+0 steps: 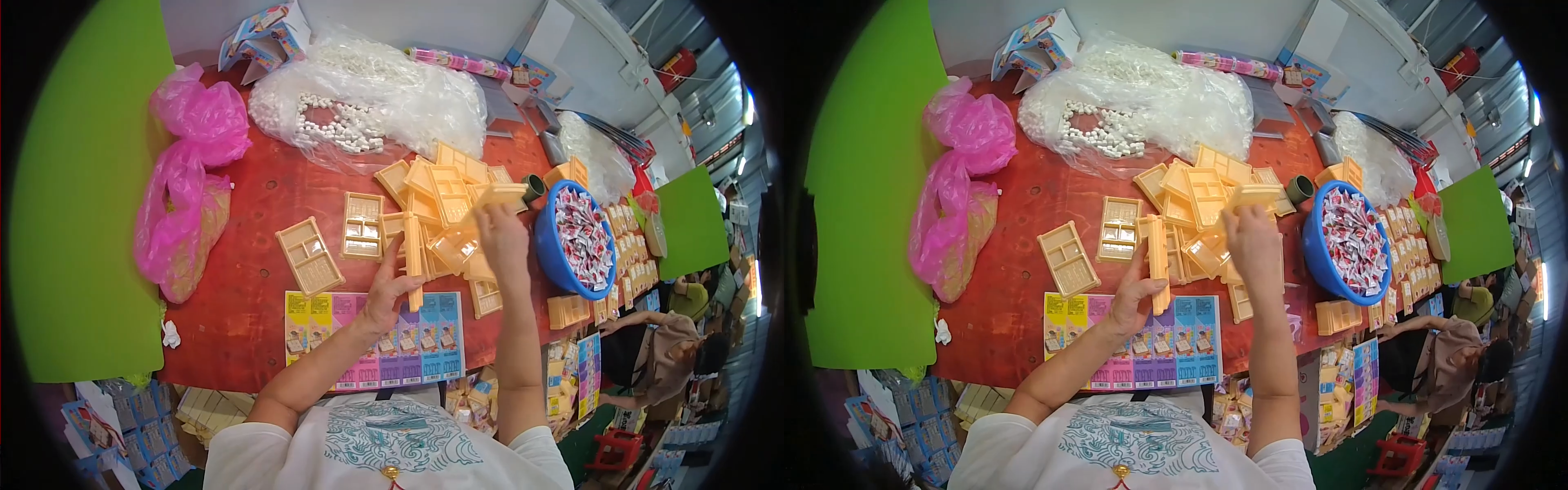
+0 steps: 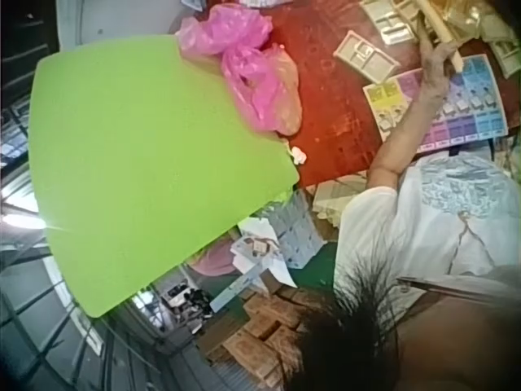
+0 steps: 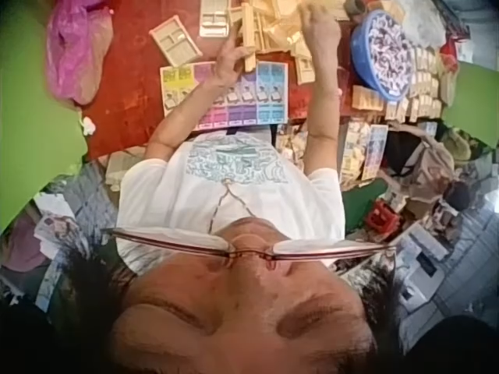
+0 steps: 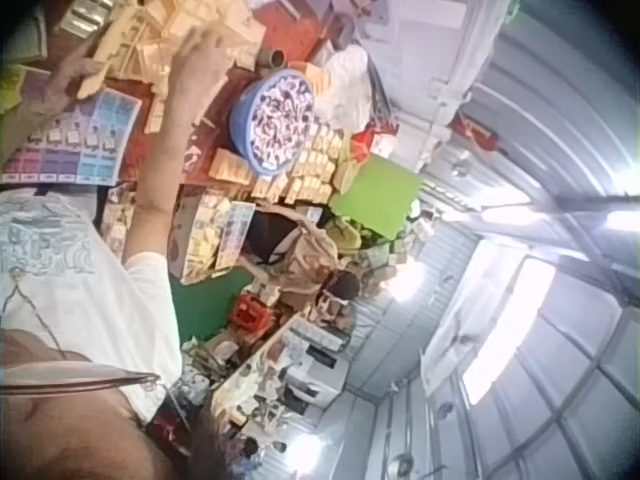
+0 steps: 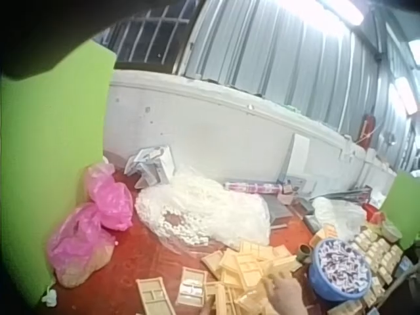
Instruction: Packing small toy items into plastic trays and clear bags at a factory workstation.
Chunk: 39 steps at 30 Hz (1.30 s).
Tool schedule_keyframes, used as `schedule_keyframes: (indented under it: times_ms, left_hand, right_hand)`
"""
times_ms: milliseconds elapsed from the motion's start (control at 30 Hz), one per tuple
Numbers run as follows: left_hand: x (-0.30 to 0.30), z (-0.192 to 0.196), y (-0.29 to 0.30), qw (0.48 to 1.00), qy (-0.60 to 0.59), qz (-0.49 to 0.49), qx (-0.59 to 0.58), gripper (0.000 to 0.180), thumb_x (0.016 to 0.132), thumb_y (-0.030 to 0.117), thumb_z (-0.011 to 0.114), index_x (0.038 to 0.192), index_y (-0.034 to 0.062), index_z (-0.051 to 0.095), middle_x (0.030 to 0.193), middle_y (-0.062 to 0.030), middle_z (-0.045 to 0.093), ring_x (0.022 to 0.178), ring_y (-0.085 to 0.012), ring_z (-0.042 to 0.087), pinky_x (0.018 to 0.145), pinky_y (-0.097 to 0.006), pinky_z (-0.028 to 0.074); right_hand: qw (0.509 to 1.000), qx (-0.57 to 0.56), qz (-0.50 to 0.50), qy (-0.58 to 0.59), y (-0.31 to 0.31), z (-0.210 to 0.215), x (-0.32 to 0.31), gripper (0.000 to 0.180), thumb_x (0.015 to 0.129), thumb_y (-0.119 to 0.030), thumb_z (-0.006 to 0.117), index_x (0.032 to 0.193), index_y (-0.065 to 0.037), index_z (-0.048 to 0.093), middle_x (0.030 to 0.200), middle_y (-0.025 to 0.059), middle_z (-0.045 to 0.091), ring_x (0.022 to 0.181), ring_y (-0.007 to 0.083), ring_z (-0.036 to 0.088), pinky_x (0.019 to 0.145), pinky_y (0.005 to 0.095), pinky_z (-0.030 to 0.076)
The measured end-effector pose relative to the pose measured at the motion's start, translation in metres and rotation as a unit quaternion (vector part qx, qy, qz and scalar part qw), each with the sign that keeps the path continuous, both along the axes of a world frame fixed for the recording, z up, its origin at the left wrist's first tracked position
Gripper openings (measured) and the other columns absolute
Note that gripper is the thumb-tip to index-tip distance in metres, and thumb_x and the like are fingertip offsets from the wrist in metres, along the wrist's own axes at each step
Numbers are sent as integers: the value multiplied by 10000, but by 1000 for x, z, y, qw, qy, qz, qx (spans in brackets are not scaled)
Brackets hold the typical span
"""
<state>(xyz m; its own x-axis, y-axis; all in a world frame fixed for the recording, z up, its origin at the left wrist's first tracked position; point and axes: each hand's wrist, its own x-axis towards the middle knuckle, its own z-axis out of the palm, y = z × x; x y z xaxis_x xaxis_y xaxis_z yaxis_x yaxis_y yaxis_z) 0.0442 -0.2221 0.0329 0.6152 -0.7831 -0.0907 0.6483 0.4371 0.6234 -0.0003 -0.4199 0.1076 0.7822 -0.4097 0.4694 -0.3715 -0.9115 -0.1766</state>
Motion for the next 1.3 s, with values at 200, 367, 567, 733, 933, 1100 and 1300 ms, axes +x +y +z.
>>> schedule_keyframes:
  times_ms: [200, 367, 567, 733, 933, 1100, 1300]
  left_hand:
    - [-1, -12, -5, 999, -45, -11, 18, 892, 741, 93, 604, 1504, 78, 141, 1217, -124, 493, 1076, -191, 541, 901, -290, 453]
    - [-3, -5, -6, 1000, 2, -6, -17, 888, 736, 90, 606, 1505, 121, 164, 1223, -126, 496, 1084, -213, 543, 920, -312, 452]
    - [0, 0, -7, 990, 96, -24, -98, 860, 742, 85, 596, 1497, 137, 188, 1207, -112, 512, 1056, -210, 558, 897, -298, 463]
    - [-1, -7, 0, 999, 32, -28, -15, 875, 737, 97, 611, 1499, 128, 183, 1202, -101, 506, 1017, -177, 557, 869, -285, 466]
    - [-1, -7, -3, 1000, -23, -6, 9, 865, 755, 82, 606, 1502, 112, 172, 1208, -103, 490, 1015, -154, 542, 877, -277, 455]
    - [-3, -6, 0, 1000, 0, -5, 5, 856, 758, 74, 601, 1502, 129, 182, 1204, -103, 496, 1015, -156, 536, 880, -269, 447]
    - [-5, 5, 0, 997, 42, -54, -43, 824, 768, 90, 586, 1497, 191, 216, 1167, -85, 516, 1004, -159, 544, 836, -282, 480]
  right_hand:
    - [839, 522, 149, 39, 61, -19, -8, 180, 889, -140, 596, 809, 20, 582, 703, 47, 568, 654, 111, 554, 591, 263, 442]
    - [769, 619, 157, -29, 62, -20, -8, 158, 877, -137, 588, 774, -18, 584, 673, -3, 547, 616, 60, 499, 560, 218, 393]
    - [739, 653, 144, -82, 40, -12, -10, 149, 846, -127, 565, 746, -21, 594, 651, -2, 548, 610, 62, 489, 570, 227, 387]
    - [913, 383, 62, -128, 3, 4, -9, 174, 870, -134, 545, 792, 5, 617, 677, 36, 577, 602, 130, 527, 579, 276, 415]
    - [945, 281, 169, -13, 43, -15, -8, 161, 889, -156, 595, 915, 2, 609, 751, 84, 588, 621, 187, 544, 596, 310, 441]
    - [828, 535, 165, -14, 64, -32, -9, 173, 881, -138, 585, 808, 18, 570, 675, 34, 539, 624, 98, 508, 557, 268, 416]
    - [750, 645, 145, -27, 57, -23, -9, 145, 857, -124, 569, 764, -14, 575, 645, 17, 540, 571, 87, 497, 530, 232, 400]
